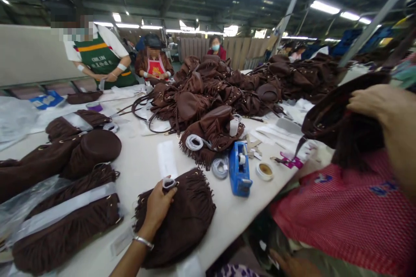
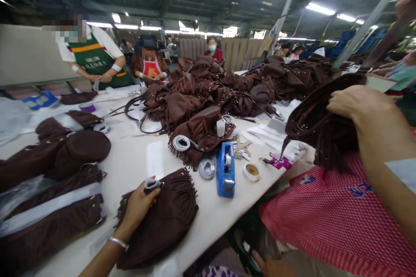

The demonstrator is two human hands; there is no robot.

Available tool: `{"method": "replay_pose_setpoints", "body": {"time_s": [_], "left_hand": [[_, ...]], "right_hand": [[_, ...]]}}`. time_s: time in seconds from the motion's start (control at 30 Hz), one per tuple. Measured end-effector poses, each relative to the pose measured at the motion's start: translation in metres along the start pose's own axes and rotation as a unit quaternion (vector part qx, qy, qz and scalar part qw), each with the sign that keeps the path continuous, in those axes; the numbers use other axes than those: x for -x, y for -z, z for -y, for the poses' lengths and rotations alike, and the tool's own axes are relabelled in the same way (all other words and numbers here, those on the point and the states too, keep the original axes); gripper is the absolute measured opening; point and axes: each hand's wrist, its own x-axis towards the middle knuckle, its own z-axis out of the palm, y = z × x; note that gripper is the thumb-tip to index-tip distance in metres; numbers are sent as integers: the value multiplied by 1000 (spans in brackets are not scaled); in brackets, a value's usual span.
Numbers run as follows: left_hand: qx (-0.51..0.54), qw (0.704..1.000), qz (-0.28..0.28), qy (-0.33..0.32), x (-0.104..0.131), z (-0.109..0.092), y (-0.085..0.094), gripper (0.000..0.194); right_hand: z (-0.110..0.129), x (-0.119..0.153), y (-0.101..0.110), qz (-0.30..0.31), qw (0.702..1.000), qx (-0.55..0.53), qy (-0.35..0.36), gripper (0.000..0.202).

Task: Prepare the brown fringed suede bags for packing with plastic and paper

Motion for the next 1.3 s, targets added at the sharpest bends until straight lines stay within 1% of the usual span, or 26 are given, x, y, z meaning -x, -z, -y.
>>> {"method": "replay_pose_setpoints", "body": {"time_s": [0.07,0.13,0.17,0.23,0.27,0.3,0.33,0.37,0.43,0.53,0.6,0.67,0.73,0.83,0.9,0.97,1.03,1.1,1.2,1.3], "left_hand": [[1,1000,-3,-15,4,-2,7,50],[-9,999,-2,-42,8,-3,13,42],[-15,998,-2,-60,10,-3,15,38],[-25,995,-1,-95,17,1,16,33],[-44,992,2,-115,21,4,14,35],[-76,988,5,-136,25,9,12,39],[-119,980,8,-157,30,14,7,44],[-170,969,7,-179,36,20,2,50],[-269,937,-10,-222,47,32,-9,64],[-343,900,-50,-263,58,46,-21,85],[-352,893,-55,-274,60,51,-23,91],[-331,901,-39,-278,59,54,-19,87],[-285,916,-21,-283,55,55,-14,76],[-210,944,-30,-253,51,53,-9,53],[-178,959,-44,-217,49,49,-10,40],[-165,966,-44,-195,48,46,-13,32],[-173,966,-33,-190,47,45,-16,29],[-200,959,-25,-199,46,45,-20,27],[-239,945,-36,-222,45,46,-24,26],[-257,938,-56,-225,46,43,-25,25]], "right_hand": [[2,-3,1,11,1000,10,-3,33],[10,-17,7,29,999,17,1,30],[16,-27,11,49,999,17,14,27],[31,-50,21,121,990,2,74,19],[40,-63,26,157,981,-12,117,17],[51,-76,31,181,969,-26,164,17],[63,-88,34,186,959,-38,210,18],[76,-101,36,176,951,-45,250,19],[106,-123,33,142,939,-48,310,20],[149,-151,17,114,918,-55,377,20],[171,-166,1,98,901,-76,415,19],[187,-175,-17,92,884,-100,447,21],[195,-181,-35,89,870,-107,474,25],[194,-183,-53,93,868,-96,479,31],[191,-184,-59,100,873,-103,466,31],[189,-184,-62,110,875,-116,457,30],[188,-184,-63,117,876,-126,450,28],[189,-184,-64,119,877,-130,447,28],[190,-184,-66,119,877,-135,445,28],[191,-185,-65,125,879,-148,435,26]]}}
